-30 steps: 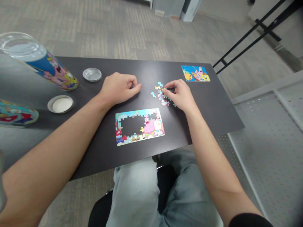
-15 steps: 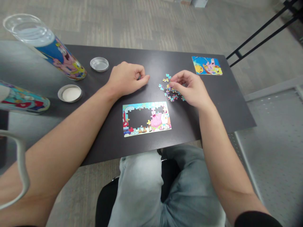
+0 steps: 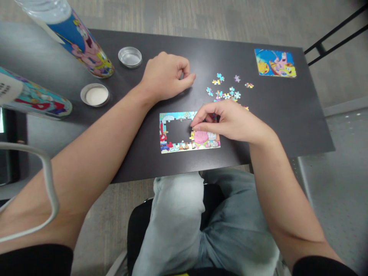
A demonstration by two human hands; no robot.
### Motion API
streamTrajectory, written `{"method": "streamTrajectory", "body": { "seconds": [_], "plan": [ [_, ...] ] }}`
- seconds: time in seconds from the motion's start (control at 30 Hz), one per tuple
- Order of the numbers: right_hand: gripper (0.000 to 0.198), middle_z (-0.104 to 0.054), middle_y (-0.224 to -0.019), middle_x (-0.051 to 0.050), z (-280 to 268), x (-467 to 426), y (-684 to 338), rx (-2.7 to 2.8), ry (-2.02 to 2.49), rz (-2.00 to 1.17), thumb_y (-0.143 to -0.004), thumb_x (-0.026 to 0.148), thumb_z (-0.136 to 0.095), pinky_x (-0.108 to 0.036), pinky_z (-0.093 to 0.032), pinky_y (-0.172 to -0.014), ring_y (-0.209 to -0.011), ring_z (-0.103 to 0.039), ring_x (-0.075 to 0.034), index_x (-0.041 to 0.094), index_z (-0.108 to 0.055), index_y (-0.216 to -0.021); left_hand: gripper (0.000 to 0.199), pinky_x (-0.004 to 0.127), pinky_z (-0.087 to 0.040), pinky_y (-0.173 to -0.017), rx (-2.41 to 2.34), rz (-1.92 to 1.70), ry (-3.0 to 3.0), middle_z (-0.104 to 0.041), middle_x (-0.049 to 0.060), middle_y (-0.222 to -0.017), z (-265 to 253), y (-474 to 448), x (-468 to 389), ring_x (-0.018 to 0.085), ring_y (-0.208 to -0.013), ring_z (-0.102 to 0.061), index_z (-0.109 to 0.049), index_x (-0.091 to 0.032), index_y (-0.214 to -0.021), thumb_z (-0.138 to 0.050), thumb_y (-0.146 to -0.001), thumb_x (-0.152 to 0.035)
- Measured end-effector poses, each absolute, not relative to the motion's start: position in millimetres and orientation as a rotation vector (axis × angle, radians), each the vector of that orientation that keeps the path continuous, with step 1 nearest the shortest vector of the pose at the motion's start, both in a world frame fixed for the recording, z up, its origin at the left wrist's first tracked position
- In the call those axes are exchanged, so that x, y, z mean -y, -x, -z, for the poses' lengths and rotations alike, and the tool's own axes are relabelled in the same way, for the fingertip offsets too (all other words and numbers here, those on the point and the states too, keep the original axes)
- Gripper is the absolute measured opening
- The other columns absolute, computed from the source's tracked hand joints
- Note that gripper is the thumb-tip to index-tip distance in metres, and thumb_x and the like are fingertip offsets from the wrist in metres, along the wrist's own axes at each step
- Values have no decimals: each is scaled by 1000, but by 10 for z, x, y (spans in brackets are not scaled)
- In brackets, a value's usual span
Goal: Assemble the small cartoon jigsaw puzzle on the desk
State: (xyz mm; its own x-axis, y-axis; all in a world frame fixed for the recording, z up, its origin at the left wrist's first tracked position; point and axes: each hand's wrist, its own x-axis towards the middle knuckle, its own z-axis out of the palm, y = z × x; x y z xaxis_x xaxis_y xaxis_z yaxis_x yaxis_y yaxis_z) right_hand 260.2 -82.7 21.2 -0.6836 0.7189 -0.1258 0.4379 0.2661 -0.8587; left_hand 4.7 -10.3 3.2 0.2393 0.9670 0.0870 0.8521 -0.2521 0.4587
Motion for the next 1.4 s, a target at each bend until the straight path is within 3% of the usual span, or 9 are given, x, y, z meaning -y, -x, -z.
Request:
{"method": "streamTrajectory", "body": {
  "seconds": [0.23,0.4,0.73,0.87,1.1,1.4],
  "plan": [
    [16,-88,-91,-3,-196,807,-2586,2323,1021,-1330,-109,43,-98,-39,-46,-73,-78,-64,-22,27,-100,-109,33,49,-42,-88,-1678,-499,-2247,-82,3,-97,-24,-41,81,28,-95,-64,-65,-33,-88,-66,-111,-57],
    [12,-86,-93,-4,-164,786,-2586,2349,938,-1282,-110,37,-95,-40,-50,-79,-79,-66,-22,27,-101,-108,33,52,-45,-92,-1668,-512,-2234,-83,3,-95,-9,-34,75,31,-97,-69,-64,-35,-88,-62,-107,-62],
    [20,-93,-113,-8,-130,759,-2607,2380,886,-1261,-114,47,-95,-43,-57,-89,-97,-80,-28,27,-99,-113,35,55,-46,-97,-1614,-590,-2215,-83,1,-93,4,-13,84,32,-100,-70,-60,-40,-81,-62,-105,-65],
    [19,-91,-111,-7,-139,766,-2585,2383,942,-1250,-113,48,-95,-45,-57,-90,-96,-77,-28,29,-98,-109,32,50,-45,-95,-1647,-542,-2233,-82,-2,-93,-8,-28,89,27,-99,-67,-66,-36,-86,-65,-109,-58],
    [17,-80,-108,-5,-160,772,-2587,2388,1025,-1162,-109,47,-100,-44,-54,-89,-92,-64,-27,31,-93,-111,33,48,-43,-94,-1658,-514,-2234,-76,-2,-90,-36,-41,96,25,-96,-64,-61,-33,-87,-67,-112,-54],
    [15,-76,-106,-5,-134,753,-2604,2435,947,-1122,-108,41,-97,-43,-49,-90,-93,-63,-26,28,-89,-105,32,47,-43,-93,-1664,-505,-2247,-73,-2,-89,-36,-47,91,24,-97,-65,-62,-33,-88,-65,-111,-55]
  ]
}}
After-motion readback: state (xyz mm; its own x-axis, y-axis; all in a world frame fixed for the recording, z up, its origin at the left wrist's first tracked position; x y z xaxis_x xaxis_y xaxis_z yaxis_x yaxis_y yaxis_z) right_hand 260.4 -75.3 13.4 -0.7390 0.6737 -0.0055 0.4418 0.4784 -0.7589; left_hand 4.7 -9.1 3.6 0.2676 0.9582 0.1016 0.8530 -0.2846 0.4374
